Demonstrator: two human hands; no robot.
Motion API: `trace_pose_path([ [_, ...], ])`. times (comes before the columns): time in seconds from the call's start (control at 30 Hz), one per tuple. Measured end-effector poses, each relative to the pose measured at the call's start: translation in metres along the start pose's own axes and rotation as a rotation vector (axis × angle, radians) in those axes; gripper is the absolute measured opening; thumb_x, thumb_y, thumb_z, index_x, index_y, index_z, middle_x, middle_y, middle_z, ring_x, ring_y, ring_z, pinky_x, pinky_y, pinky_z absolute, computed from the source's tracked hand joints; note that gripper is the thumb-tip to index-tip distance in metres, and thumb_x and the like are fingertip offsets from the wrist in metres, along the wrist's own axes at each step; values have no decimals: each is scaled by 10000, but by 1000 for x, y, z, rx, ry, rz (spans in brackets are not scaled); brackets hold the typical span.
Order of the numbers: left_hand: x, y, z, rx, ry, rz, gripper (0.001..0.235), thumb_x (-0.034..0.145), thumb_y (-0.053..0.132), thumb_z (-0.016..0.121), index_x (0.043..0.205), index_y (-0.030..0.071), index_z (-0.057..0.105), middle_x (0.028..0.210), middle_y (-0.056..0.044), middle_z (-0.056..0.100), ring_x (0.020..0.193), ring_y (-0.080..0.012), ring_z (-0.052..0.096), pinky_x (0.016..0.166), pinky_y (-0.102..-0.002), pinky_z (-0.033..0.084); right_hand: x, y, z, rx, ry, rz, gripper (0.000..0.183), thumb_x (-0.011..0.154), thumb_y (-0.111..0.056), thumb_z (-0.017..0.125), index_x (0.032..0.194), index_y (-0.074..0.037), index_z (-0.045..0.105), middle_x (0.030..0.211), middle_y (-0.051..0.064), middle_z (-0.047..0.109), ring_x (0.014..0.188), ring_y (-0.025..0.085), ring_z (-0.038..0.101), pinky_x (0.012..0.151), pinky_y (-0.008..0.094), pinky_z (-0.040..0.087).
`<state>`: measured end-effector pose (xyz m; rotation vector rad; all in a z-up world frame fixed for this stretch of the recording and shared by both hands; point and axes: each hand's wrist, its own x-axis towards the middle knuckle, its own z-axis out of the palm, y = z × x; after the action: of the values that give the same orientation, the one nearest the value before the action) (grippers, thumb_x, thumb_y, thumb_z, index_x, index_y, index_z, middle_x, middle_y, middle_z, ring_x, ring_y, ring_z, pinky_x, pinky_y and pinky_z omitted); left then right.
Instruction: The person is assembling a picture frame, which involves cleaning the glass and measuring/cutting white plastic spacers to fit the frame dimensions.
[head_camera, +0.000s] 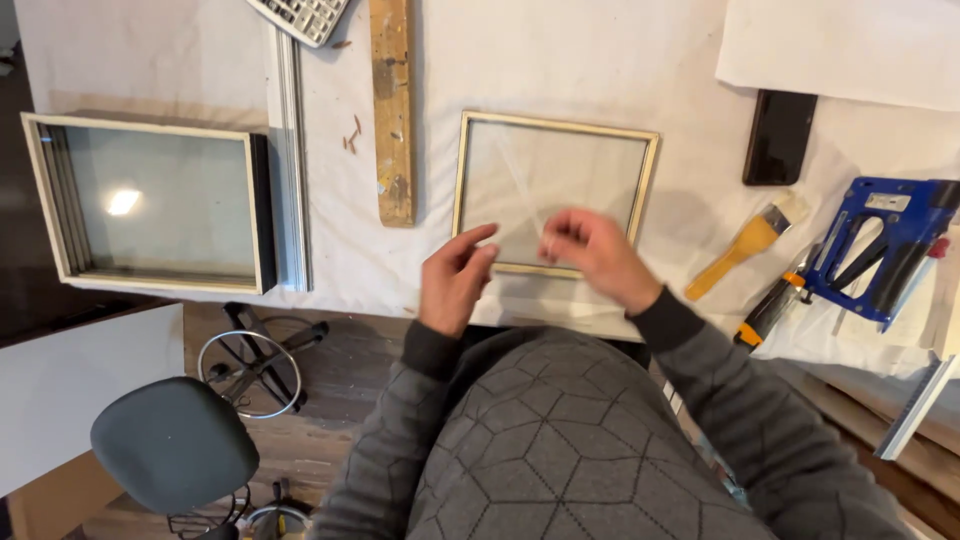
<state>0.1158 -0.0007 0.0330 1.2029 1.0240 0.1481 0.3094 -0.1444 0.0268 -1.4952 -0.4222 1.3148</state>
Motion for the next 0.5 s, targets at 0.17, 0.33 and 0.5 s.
trace_pose_path([
  [0.17,5,-17,18,-202,-162,-124,255,922,159,738,1128,11,767,704,43,644,589,-37,521,508,-202,413,-50,6,35,-215,-32,85,203,989,-180,662,1066,9,665,931,39,711,863,110,674,786,272,555],
  [0.33,-2,-17,18,-189,-182,-136,190,921,170,774,946,-18,786,626,33,589,536,-41,473,467,-216,360,-65,19,38,-253,43,63,225,984,-187,655,1104,4,662,935,29,722,847,100,679,788,264,556],
  [0.5,-8,-12,17,-214,-207,-141,170,906,163,784,884,-5,774,613,33,587,511,-41,472,447,-225,348,-80,20,42,-357,111,30,203,979,-183,667,1060,2,695,912,34,736,828,104,673,766,267,548],
])
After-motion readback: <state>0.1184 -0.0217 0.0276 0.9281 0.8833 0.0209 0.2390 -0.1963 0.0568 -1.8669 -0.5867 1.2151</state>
